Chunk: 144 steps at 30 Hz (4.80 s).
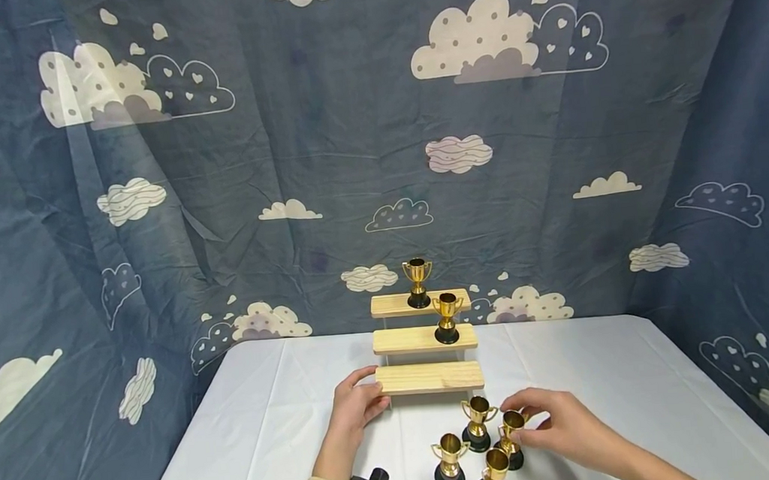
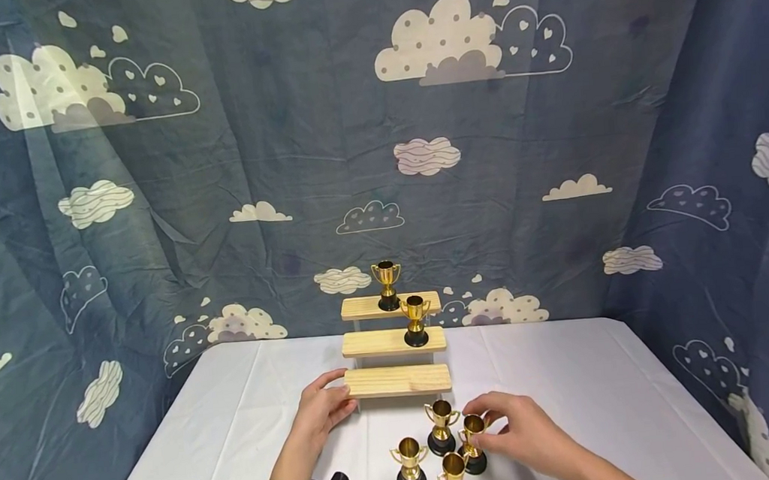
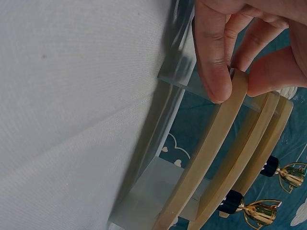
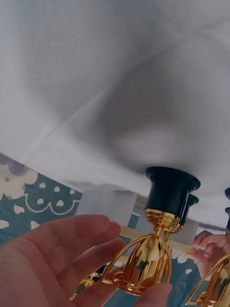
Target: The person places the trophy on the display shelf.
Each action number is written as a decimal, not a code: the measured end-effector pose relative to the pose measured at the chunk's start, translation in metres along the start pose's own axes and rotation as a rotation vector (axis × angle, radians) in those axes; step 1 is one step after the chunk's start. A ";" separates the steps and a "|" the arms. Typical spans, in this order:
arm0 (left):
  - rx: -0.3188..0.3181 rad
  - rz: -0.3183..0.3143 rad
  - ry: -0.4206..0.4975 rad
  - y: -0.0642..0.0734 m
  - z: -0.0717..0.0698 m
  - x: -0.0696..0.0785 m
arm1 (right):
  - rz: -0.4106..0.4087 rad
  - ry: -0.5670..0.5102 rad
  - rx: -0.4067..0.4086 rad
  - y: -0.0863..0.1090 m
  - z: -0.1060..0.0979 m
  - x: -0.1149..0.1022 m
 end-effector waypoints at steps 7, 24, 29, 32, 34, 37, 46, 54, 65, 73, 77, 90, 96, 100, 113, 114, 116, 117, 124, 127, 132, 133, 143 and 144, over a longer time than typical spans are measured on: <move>0.002 -0.014 -0.001 0.002 -0.001 -0.002 | 0.031 -0.001 0.012 0.002 0.006 0.002; 0.001 -0.008 -0.004 0.000 0.000 -0.001 | -0.022 0.025 0.065 0.006 0.002 0.000; -0.001 -0.004 -0.005 0.000 0.000 -0.001 | -0.044 0.037 0.087 0.007 -0.003 0.001; -0.002 -0.006 -0.002 -0.001 0.000 -0.001 | -0.033 0.047 0.078 0.006 -0.007 0.002; -0.001 -0.006 0.001 -0.001 0.000 -0.001 | -0.018 0.054 0.068 0.005 -0.010 0.002; -0.001 -0.003 0.001 0.000 0.000 0.000 | 0.005 0.064 0.059 0.004 -0.013 0.002; -0.007 -0.004 -0.006 0.001 -0.001 0.001 | 0.047 0.078 0.086 0.001 -0.020 -0.001; -0.005 -0.002 0.002 -0.002 -0.001 0.000 | 0.040 0.063 0.109 -0.001 -0.027 -0.003; -0.008 -0.002 0.008 -0.002 -0.001 0.000 | 0.045 0.057 0.149 -0.005 -0.033 -0.011; -0.008 -0.009 0.006 -0.002 -0.002 -0.001 | 0.050 0.053 0.168 -0.011 -0.034 -0.020; -0.011 -0.010 0.004 -0.001 -0.001 0.000 | 0.046 0.050 0.170 -0.014 -0.035 -0.024; -0.014 0.001 0.005 0.001 -0.001 0.001 | -0.025 0.034 0.178 -0.023 -0.039 -0.033; -0.009 -0.006 0.004 0.000 -0.001 0.001 | -0.039 0.050 0.181 -0.027 -0.044 -0.036; -0.007 -0.005 0.006 0.000 -0.001 0.000 | -0.044 0.050 0.194 -0.029 -0.046 -0.039; -0.019 -0.004 0.009 -0.002 -0.002 -0.001 | -0.090 0.049 0.208 -0.041 -0.054 -0.053; -0.018 -0.004 0.009 -0.002 -0.002 -0.001 | -0.090 0.051 0.207 -0.042 -0.054 -0.054; -0.017 -0.003 0.011 -0.002 -0.002 -0.001 | -0.091 0.058 0.207 -0.044 -0.054 -0.056; -0.018 -0.003 0.011 -0.002 -0.002 -0.001 | -0.091 0.061 0.207 -0.045 -0.054 -0.058; -0.020 -0.003 0.012 -0.002 -0.001 -0.001 | -0.107 0.060 0.222 -0.052 -0.053 -0.065; -0.019 -0.007 0.012 -0.002 -0.001 -0.002 | -0.113 0.053 0.223 -0.055 -0.052 -0.068; -0.018 -0.012 0.010 -0.002 -0.001 -0.002 | -0.128 0.035 0.214 -0.061 -0.052 -0.073; -0.018 -0.013 0.009 -0.001 -0.001 -0.001 | -0.129 0.035 0.213 -0.062 -0.051 -0.074; -0.017 -0.012 0.002 -0.001 0.000 -0.002 | -0.158 0.055 0.229 -0.072 -0.052 -0.083; -0.017 -0.011 0.001 -0.001 0.000 -0.002 | -0.159 0.057 0.230 -0.074 -0.052 -0.084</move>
Point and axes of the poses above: each hand's wrist, its own y-axis away from the middle knuckle, its own z-axis out of the palm, x = y × z, the point moved 2 cm from there along -y, towards the middle knuckle, and after that the axes turned 3 degrees about y, right-handed, at the moved point
